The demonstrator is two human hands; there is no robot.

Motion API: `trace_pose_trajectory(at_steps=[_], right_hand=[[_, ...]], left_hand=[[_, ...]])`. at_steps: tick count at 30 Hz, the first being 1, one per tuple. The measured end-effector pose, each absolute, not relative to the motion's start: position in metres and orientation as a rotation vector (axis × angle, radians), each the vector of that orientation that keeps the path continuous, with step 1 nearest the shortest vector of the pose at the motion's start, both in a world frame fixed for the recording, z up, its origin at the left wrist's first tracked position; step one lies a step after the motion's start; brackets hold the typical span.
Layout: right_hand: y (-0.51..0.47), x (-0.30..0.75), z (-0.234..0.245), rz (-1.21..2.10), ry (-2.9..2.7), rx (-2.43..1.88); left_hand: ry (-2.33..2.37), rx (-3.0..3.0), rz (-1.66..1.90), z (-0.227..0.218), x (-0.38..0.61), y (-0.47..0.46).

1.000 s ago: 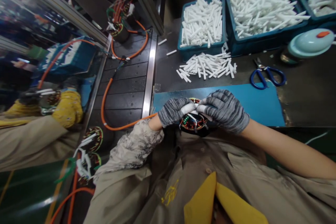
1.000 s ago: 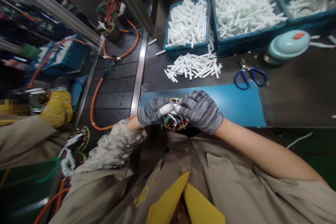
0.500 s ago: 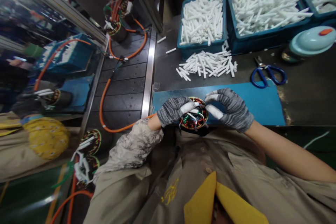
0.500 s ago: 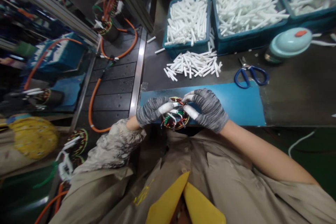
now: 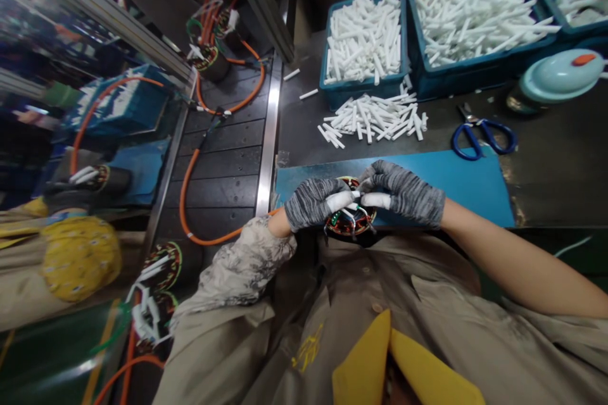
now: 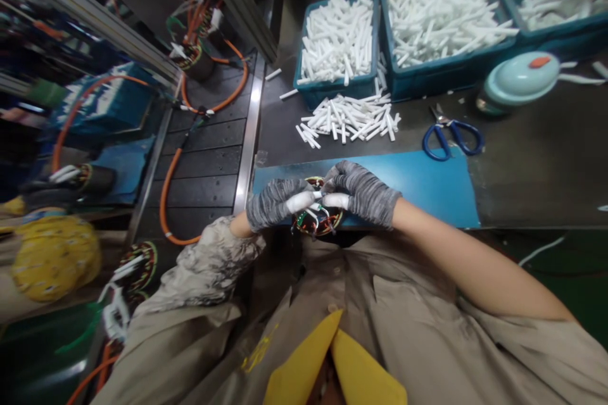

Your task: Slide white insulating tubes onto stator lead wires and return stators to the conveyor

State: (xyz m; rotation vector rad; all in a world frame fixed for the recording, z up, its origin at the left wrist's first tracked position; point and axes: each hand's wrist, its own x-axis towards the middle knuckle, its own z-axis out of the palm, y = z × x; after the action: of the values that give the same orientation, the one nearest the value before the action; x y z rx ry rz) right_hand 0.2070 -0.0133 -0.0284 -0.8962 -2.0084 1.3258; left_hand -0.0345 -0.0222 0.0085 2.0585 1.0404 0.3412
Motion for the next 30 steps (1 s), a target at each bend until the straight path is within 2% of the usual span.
trace_pose_trajectory(at_steps=[3, 5, 10, 13, 16, 25, 30], right_hand=[[-0.008, 0.209, -0.031, 1.672, -1.832, -0.890], [-0.006, 0.209, -0.033, 1.741, -1.792, -0.870], [0.007, 0.200, -0.033, 1.500, -2.022, -0.883], [0.018, 0.194, -0.030, 1.288, -2.290, -0.902], [0.020, 0.196, -0.030, 1.213, -2.403, -0.896], [-0.017, 0.219, -0.048, 1.591, -1.686, -0.994], [-0.023, 0.229, -0.055, 1.704, -1.581, -0.949]], left_hand=[[1.044, 2.082, 0.313, 0.011, -0.035, -0.023], [1.038, 2.107, 0.286, 0.014, -0.035, -0.023], [1.104, 2.245, 0.064, 0.028, -0.028, -0.016], [1.191, 2.342, -0.282, 0.043, -0.015, -0.007], [1.201, 2.354, -0.619, 0.058, 0.001, 0.003], [1.107, 2.385, -0.902, 0.055, 0.044, 0.016], [1.086, 2.435, -0.809, 0.049, 0.054, 0.010]])
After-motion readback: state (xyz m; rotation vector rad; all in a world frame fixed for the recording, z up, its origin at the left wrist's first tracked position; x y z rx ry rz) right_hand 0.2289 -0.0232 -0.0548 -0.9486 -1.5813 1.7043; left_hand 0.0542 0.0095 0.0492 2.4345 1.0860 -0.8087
